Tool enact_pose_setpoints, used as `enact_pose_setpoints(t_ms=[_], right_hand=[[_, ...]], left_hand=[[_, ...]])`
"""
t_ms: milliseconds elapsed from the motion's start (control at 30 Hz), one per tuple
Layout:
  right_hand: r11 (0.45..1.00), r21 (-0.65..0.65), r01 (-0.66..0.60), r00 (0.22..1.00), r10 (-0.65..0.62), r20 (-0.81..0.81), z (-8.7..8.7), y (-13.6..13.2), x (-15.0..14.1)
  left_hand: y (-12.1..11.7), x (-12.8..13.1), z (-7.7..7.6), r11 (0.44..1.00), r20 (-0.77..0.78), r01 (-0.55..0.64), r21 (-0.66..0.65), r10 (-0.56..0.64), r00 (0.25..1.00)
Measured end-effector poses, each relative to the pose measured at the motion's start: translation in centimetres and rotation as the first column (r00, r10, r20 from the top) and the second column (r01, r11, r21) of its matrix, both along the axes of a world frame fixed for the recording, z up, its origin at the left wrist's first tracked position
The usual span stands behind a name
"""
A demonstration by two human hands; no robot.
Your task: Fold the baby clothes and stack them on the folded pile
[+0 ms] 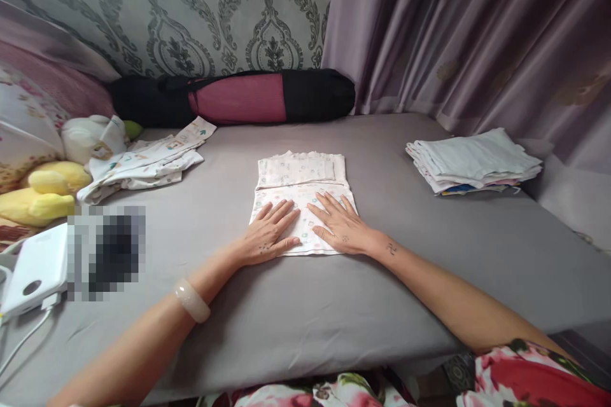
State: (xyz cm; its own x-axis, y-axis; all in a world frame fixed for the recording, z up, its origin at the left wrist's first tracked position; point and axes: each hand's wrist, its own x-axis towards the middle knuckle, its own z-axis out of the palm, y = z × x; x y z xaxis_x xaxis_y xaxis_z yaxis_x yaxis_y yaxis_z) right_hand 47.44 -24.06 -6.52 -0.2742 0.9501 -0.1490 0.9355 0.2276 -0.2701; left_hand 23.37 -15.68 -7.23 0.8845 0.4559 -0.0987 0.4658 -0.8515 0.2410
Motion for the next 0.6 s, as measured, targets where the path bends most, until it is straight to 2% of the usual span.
enact_pose_setpoints(t_ms=[267, 333, 400, 500, 600], right_hand=[[1.0, 0.009, 0.0, 1.0, 0.0, 0.009, -0.2, 0.1, 0.1], [0.999, 0.022, 0.032, 0.999, -0.032, 0.014, -0.3, 0.0, 0.3], [0.992, 0.048, 0.113, 0.993, -0.115, 0.033, -0.5, 0.0, 0.8], [0.964, 0.089, 0.252, 0.963, -0.258, 0.073, -0.9, 0.1, 1.6], [0.948, 0.113, 0.298, 0.946, -0.309, 0.102, -1.0, 0.1, 2.1]], left_hand=[[0.0, 0.1, -0.1, 1.0, 0.014, -0.023, -0.006, 0.024, 1.0], [0.2, -0.2, -0.3, 0.999, 0.029, -0.032, -0.002, 0.032, 0.999], [0.5, -0.7, -0.7, 0.996, 0.045, -0.086, 0.03, 0.085, 0.995], [1.2, -1.4, -1.4, 0.966, 0.051, -0.239, 0.099, 0.235, 0.971], [1.7, -1.8, -1.7, 0.943, 0.032, -0.311, 0.122, 0.309, 0.95]])
